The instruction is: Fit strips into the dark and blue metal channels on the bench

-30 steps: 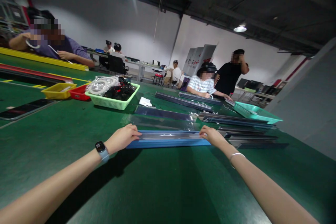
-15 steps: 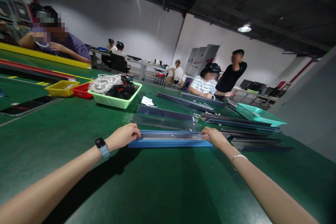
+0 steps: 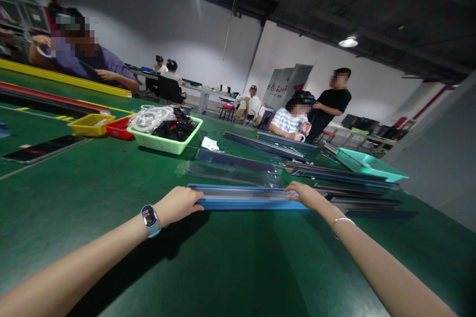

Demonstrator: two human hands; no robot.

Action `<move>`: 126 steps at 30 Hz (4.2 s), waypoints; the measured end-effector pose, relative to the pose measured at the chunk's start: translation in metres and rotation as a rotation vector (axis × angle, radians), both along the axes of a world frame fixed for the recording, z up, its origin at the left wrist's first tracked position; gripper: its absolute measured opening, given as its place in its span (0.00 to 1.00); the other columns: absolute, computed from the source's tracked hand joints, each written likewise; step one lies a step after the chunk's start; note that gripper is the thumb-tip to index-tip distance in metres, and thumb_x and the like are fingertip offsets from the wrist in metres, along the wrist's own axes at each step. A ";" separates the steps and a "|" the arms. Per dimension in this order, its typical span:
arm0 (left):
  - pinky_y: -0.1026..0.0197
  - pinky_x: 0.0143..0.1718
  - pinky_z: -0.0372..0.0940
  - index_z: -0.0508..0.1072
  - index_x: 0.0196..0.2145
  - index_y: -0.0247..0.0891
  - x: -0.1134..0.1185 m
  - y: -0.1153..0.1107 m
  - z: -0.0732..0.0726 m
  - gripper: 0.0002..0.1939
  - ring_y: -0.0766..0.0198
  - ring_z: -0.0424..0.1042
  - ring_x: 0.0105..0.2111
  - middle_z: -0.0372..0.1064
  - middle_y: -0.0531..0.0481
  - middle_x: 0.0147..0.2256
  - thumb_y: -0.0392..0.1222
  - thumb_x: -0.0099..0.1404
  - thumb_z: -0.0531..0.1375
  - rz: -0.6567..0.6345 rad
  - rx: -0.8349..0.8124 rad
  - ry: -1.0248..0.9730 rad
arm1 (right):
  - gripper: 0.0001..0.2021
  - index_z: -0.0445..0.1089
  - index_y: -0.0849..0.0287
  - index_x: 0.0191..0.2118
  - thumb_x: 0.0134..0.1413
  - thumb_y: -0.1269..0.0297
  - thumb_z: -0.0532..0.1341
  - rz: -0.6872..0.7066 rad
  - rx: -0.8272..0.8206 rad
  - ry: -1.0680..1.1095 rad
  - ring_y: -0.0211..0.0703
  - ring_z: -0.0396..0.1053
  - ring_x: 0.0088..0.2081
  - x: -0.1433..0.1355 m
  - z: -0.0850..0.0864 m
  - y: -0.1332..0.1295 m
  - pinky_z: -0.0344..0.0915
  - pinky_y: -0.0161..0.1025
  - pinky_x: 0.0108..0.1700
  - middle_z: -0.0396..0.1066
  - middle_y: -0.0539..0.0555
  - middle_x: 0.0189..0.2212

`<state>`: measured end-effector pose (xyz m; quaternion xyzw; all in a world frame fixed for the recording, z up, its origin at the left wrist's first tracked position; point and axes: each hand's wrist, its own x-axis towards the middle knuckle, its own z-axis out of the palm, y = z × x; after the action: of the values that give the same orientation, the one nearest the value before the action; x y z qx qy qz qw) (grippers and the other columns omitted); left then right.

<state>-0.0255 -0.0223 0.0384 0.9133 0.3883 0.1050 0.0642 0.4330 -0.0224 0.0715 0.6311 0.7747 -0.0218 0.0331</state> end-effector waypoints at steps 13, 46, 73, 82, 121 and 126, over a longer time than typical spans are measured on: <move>0.60 0.33 0.62 0.72 0.32 0.41 -0.001 -0.008 -0.016 0.13 0.57 0.72 0.32 0.73 0.49 0.32 0.51 0.64 0.53 0.158 0.041 -0.106 | 0.24 0.63 0.59 0.54 0.50 0.59 0.56 -0.114 -0.056 0.168 0.48 0.65 0.49 0.002 0.008 -0.002 0.59 0.40 0.51 0.67 0.58 0.50; 0.58 0.40 0.61 0.69 0.34 0.39 0.003 -0.009 -0.028 0.06 0.59 0.65 0.38 0.67 0.48 0.35 0.42 0.62 0.55 0.164 0.022 -0.311 | 0.11 0.64 0.59 0.33 0.52 0.55 0.59 0.420 0.291 0.140 0.45 0.65 0.37 -0.270 -0.057 -0.004 0.61 0.39 0.37 0.68 0.53 0.32; 0.59 0.41 0.62 0.71 0.34 0.39 0.002 -0.004 -0.034 0.10 0.60 0.66 0.37 0.67 0.48 0.35 0.46 0.63 0.53 0.154 -0.026 -0.305 | 0.14 0.65 0.59 0.34 0.53 0.52 0.58 0.368 0.323 0.133 0.44 0.66 0.37 -0.268 -0.060 -0.006 0.61 0.37 0.36 0.66 0.54 0.34; 0.58 0.41 0.62 0.71 0.34 0.39 0.002 -0.004 -0.034 0.10 0.60 0.66 0.37 0.68 0.47 0.35 0.46 0.63 0.53 0.139 -0.043 -0.315 | 0.14 0.66 0.59 0.34 0.53 0.51 0.58 0.355 0.282 0.132 0.43 0.67 0.37 -0.269 -0.055 -0.006 0.62 0.36 0.36 0.67 0.53 0.34; 0.57 0.40 0.64 0.67 0.35 0.37 0.006 -0.009 -0.025 0.10 0.59 0.66 0.38 0.66 0.46 0.34 0.43 0.65 0.50 0.175 0.052 -0.184 | 0.20 0.67 0.61 0.31 0.51 0.46 0.57 0.328 0.318 0.131 0.44 0.69 0.34 -0.269 -0.061 -0.002 0.64 0.37 0.34 0.68 0.54 0.31; 0.57 0.39 0.64 0.67 0.35 0.37 0.005 -0.009 -0.025 0.10 0.59 0.66 0.38 0.65 0.46 0.35 0.43 0.66 0.49 0.172 0.049 -0.180 | 0.24 0.69 0.64 0.34 0.47 0.43 0.58 0.278 0.338 0.155 0.44 0.69 0.32 -0.269 -0.061 -0.003 0.67 0.38 0.34 0.67 0.57 0.35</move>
<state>-0.0204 -0.0315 0.0133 0.8647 0.4553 0.2010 0.0673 0.1638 -0.0250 0.0106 0.5112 0.8472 0.0644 -0.1300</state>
